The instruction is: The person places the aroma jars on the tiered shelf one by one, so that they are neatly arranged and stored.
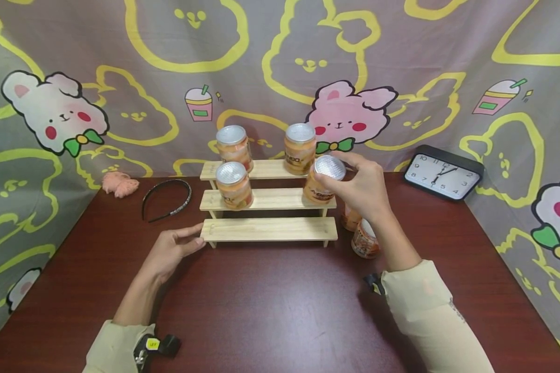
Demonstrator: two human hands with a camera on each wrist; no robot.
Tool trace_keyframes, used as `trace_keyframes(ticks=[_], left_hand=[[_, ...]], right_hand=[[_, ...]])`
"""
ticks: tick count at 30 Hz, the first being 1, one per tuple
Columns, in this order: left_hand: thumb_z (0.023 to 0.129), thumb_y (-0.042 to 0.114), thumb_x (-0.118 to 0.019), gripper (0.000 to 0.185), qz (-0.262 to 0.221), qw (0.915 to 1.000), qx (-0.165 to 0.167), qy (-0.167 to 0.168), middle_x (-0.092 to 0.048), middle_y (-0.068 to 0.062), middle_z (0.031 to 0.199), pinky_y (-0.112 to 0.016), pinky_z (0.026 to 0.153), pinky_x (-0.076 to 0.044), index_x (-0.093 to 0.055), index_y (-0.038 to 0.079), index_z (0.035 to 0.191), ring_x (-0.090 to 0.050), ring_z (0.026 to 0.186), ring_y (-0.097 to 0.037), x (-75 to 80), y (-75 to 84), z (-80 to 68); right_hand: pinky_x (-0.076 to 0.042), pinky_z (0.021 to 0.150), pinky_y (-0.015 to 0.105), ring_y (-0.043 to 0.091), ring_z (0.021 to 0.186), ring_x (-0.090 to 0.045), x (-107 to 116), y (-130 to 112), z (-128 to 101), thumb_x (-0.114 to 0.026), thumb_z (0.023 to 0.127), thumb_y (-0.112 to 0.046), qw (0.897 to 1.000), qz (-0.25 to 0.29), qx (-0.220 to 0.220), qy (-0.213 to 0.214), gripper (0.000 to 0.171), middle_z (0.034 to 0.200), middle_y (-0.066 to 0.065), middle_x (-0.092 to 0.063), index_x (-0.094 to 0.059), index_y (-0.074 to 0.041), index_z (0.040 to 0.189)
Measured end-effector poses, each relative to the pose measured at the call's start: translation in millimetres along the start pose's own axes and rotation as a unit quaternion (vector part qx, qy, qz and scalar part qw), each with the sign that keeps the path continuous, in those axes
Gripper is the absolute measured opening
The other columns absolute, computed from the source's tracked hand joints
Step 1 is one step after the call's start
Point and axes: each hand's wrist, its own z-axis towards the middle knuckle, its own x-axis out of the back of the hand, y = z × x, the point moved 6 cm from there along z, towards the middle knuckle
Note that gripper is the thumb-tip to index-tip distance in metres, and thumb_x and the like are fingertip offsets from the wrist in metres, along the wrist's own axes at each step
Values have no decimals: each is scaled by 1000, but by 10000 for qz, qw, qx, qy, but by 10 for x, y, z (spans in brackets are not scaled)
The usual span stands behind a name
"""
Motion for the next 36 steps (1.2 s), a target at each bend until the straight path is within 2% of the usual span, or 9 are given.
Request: trace_keyframes(ticks=[13,21,29,33,36], left_hand=[[94,-10,-63,48,6,10000,15,57,-52,-28,141,-19,83,-52,-50,-12,140,-64,99,-5,0,34,-8],[94,-10,-62,48,-27,10000,56,56,-52,-29,140,-19,83,-52,-51,-11,141,-64,98,-5,-1,30,-11],[94,-9,-63,49,22,9999,118,51,-54,-27,140,-19,83,-52,-51,-10,141,-65,98,-5,-4,12,-10],[95,-8,-63,49,43,9999,137,47,-53,-27,141,-19,84,-52,-51,-9,142,-65,99,-5,-3,9,-13],[94,-9,-63,49,16,9999,133,44,-53,-27,141,-19,83,-53,-51,-10,142,-65,99,-5,-4,10,-15]], right_hand=[[-53,73,13,5,87,-66,-152,-44,21,-87,79,-6,9998,159,147,-26,44,113,16,-71,-73,2,120],[-52,73,12,24,94,-68,-245,-62,28,-88,78,-11,9999,-22,18,-124,48,117,18,-70,-71,4,121],[-50,66,12,24,87,-67,-331,-48,55,-90,78,-18,9995,-248,-54,-178,49,116,16,-71,-73,3,119],[-51,70,13,26,93,-68,-363,-65,61,-90,78,-18,9996,-274,2,-121,50,114,19,-72,-72,5,118],[-54,73,19,26,94,-68,-378,-76,60,-90,78,-19,9993,-365,24,-99,51,110,19,-73,-72,5,118]])
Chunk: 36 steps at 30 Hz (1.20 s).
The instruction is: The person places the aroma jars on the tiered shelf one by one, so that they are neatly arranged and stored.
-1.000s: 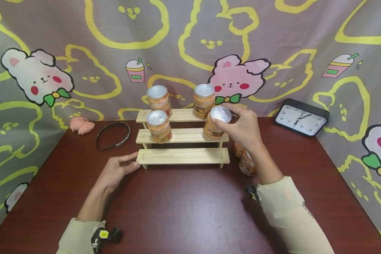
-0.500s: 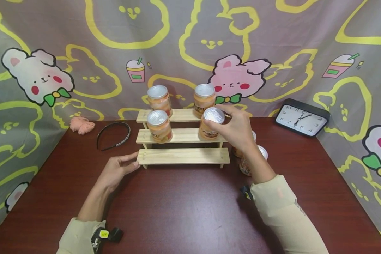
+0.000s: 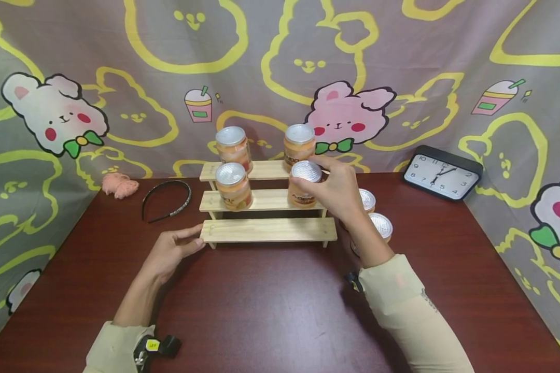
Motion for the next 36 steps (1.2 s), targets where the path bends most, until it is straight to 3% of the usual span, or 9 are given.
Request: trace_keyframes(ticks=[6,14,36], left_hand=[[94,-10,-62,49,-39,10000,-20,-15,-53,-28,140,-19,84,-53,-51,-10,142,-65,99,-4,0,1,1],[94,-10,-63,49,-54,10000,-24,2,-52,-28,141,-19,83,-53,-50,-11,141,-65,98,-4,0,5,11],[94,-9,-63,48,13,10000,-69,0,-54,-29,139,-19,84,-53,-51,-10,141,-65,99,-4,3,18,1]], right_hand=[[-58,80,46,27,97,-68,-25,-6,8,-90,78,-21,10000,-27,-49,1,52,109,20,-73,-72,5,119],[-58,84,41,26,103,-66,-66,-1,31,-91,77,-24,9997,57,-216,-45,54,114,19,-71,-72,5,119],[-54,85,45,30,110,-61,-99,-24,44,-95,71,-28,9988,-459,-160,-104,66,120,19,-68,-69,6,122]])
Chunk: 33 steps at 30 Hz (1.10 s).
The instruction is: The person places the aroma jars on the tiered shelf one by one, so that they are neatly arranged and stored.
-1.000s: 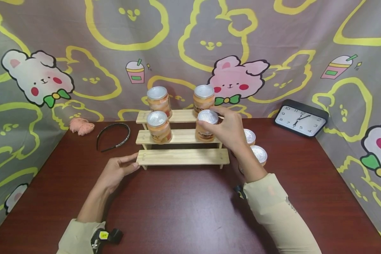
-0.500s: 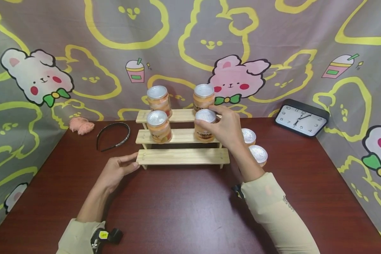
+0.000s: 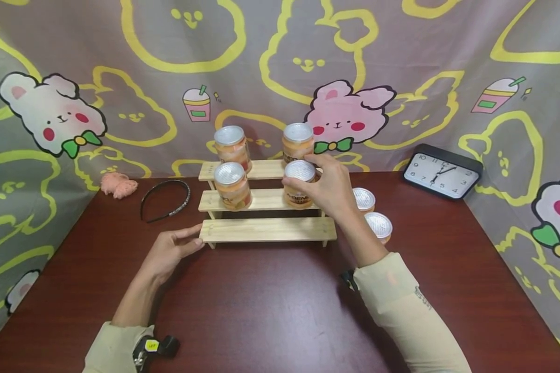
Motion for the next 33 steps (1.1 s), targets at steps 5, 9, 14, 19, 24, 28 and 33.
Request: trace_keyframes(ticks=[5,9,14,19,24,28,33], left_hand=[[94,-9,-63,48,-19,10000,8,-20,-53,-28,140,-20,84,-53,-51,-10,141,-65,99,-5,-13,-18,-3],[94,-9,-63,48,5,10000,-30,-12,-53,-28,140,-19,84,-53,-51,-11,141,-65,98,-4,-7,-19,6],[94,-9,-63,48,48,10000,-34,-26,-53,-27,141,-19,84,-52,-51,-10,141,-65,99,-4,-3,-13,5],[95,-8,-63,49,23,10000,-34,-55,-52,-28,142,-19,85,-52,-50,-11,142,-64,100,-5,-3,-5,-1],[95,-8,-63,48,12,10000,-42,-36,-52,-28,141,-19,84,-52,-50,-11,141,-65,99,-4,-7,6,-2],[95,-8,-63,48,28,10000,-71,-46,-52,-29,141,-19,84,-52,-50,-12,141,-65,100,-5,-10,8,-8],[95,-9,-62,48,10,10000,-60,-40,-51,-29,142,-19,84,-52,-50,-12,141,-65,100,-5,-9,1,-8]], right_hand=[[-55,93,44,29,114,-60,5,19,-10,-94,74,-27,9996,223,-83,-131,66,124,19,-66,-68,6,124],[-53,96,43,27,115,-60,40,20,-24,-92,76,-26,9986,489,-130,-183,61,124,17,-66,-68,4,123],[-53,96,40,26,112,-64,119,35,-63,-92,77,-24,9978,631,-128,-129,57,121,14,-68,-69,1,122],[-49,102,39,30,121,-60,204,79,-107,-90,80,-20,9964,776,-199,-295,60,128,17,-64,-65,0,131],[-48,103,44,34,122,-59,322,159,-147,-87,82,-11,9942,970,-212,-411,60,131,19,-62,-62,1,135],[-48,103,42,31,121,-60,404,228,-179,-86,83,-10,9951,883,-230,-387,59,132,17,-62,-62,-2,137],[-48,103,34,33,123,-59,464,322,-236,-84,85,-14,9943,869,-418,-461,59,131,19,-62,-60,-1,138]])
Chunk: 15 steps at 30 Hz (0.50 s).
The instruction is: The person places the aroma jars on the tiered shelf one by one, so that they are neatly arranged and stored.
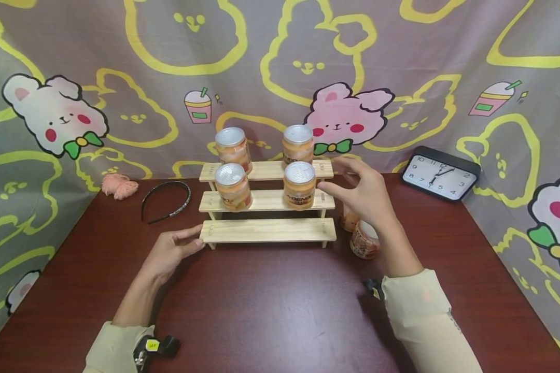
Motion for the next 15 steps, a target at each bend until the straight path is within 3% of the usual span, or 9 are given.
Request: trace_keyframes(ticks=[4,11,15], left_hand=[[95,-9,-62,48,-23,10000,13,16,-52,-29,140,-19,84,-52,-50,-11,142,-65,99,-4,1,-5,5],[95,-9,-62,48,-32,10000,22,23,-53,-30,139,-19,84,-52,-49,-11,142,-65,99,-4,4,-3,0],[95,-9,-62,48,-38,10000,33,7,-53,-30,139,-19,84,-52,-50,-11,142,-65,99,-4,-1,-3,2]], right_hand=[[-48,103,32,34,125,-58,42,79,-43,-83,87,-17,9995,-46,-268,-149,61,133,19,-61,-58,2,139],[-44,106,44,34,130,-54,116,211,-80,-82,88,-21,9980,-240,-457,-362,63,138,19,-59,-55,1,141],[-43,107,43,33,135,-50,152,328,-107,-83,87,-26,9954,-349,-744,-501,72,145,20,-53,-51,-2,147]])
